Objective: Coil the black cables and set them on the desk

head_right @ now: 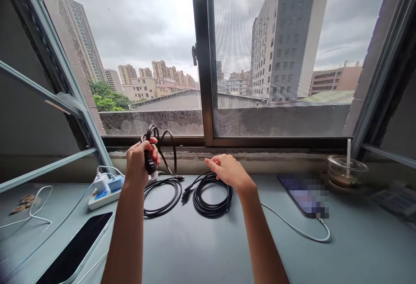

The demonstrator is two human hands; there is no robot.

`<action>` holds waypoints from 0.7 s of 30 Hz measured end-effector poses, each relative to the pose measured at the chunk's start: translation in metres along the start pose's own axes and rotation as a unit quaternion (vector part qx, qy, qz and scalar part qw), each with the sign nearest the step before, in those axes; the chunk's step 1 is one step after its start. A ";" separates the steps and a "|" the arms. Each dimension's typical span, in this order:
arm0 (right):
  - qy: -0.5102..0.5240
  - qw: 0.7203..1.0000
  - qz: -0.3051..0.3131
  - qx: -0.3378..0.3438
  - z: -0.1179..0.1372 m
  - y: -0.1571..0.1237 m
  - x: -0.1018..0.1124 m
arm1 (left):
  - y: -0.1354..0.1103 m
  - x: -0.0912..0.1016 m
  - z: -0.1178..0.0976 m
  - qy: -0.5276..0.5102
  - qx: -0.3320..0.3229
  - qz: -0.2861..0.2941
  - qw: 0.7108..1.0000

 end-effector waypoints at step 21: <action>0.382 0.921 -0.071 -0.038 0.009 -0.001 0.025 | -0.091 -0.124 -0.005 0.278 -0.133 0.399 0.864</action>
Point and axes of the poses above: each hand's wrist, its own y-axis towards the middle knuckle, its own x-axis out of the back of the hand, z = x × y, the point moved 7 cm from there along y, towards the middle knuckle, and after that the axes turned 10 degrees about -x, right-handed, at the moved point
